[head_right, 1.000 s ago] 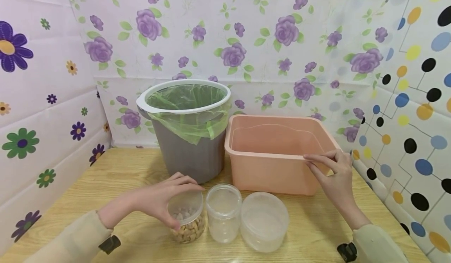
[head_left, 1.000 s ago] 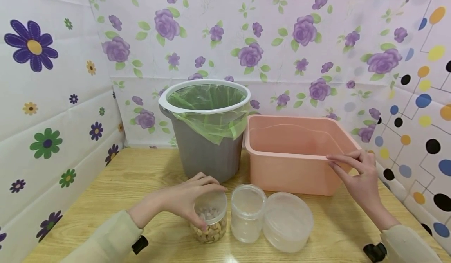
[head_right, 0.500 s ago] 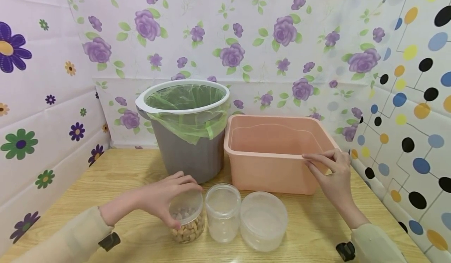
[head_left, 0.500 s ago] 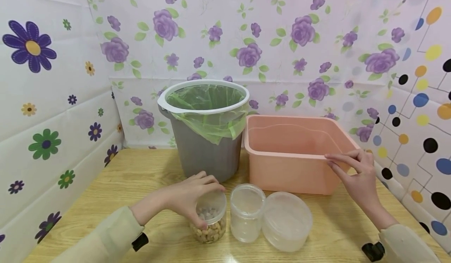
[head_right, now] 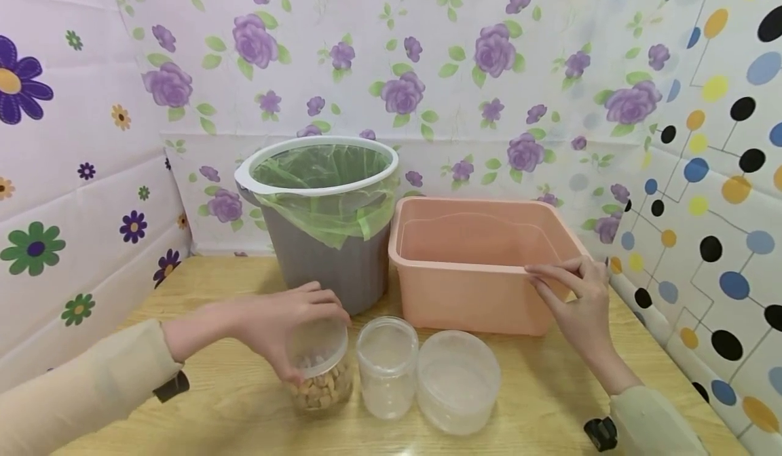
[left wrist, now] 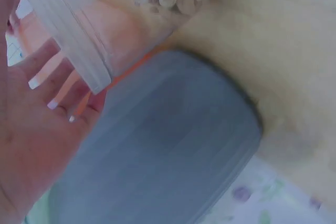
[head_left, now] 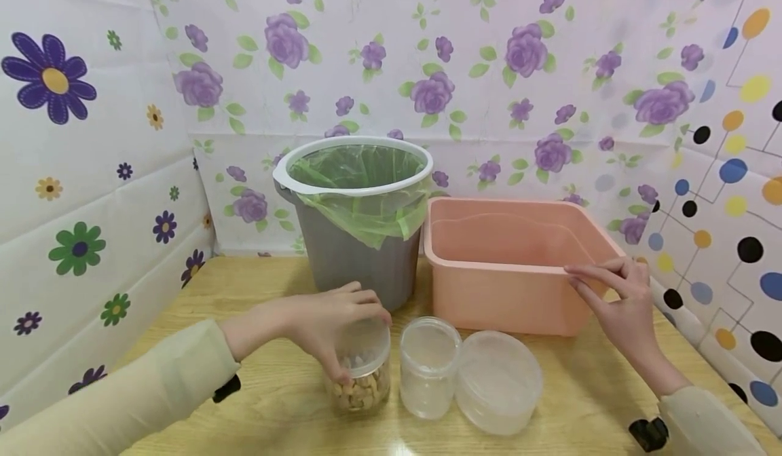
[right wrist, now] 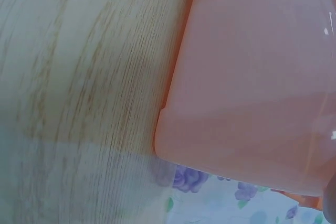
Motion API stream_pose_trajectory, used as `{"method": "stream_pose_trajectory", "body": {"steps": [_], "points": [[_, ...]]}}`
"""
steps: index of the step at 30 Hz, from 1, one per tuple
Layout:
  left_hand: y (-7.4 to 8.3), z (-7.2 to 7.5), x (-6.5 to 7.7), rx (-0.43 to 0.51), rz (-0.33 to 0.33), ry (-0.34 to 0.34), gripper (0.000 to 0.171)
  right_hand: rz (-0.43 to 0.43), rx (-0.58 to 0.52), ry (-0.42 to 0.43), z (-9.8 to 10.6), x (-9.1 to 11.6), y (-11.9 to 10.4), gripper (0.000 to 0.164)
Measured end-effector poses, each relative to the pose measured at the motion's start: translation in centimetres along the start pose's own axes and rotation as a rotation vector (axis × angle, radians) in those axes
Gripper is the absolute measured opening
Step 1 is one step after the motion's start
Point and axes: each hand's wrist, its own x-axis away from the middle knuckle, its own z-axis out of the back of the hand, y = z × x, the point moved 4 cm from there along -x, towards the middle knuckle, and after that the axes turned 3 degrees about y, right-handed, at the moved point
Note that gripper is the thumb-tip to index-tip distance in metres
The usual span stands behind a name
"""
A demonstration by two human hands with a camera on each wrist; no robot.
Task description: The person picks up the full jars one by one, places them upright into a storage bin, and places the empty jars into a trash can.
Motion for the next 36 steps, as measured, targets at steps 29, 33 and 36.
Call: {"method": "stream_pose_trajectory", "body": {"steps": [29,33,36], "points": [[2.0,15.2,-4.2,0.040,0.072,-0.161,0.087,0.020,0.009,0.011,-0.1,0.2,0.7,0.025],[2.2,16.3,-5.4,0.032,0.088,-0.169,0.085,0.021,-0.004,0.016,-0.1,-0.2,-0.4,0.029],[2.5,17.1,-6.3,0.039,0.108,-0.171,0.082,0.018,-0.016,0.014,-0.1,-0.6,-1.4,0.029]]}}
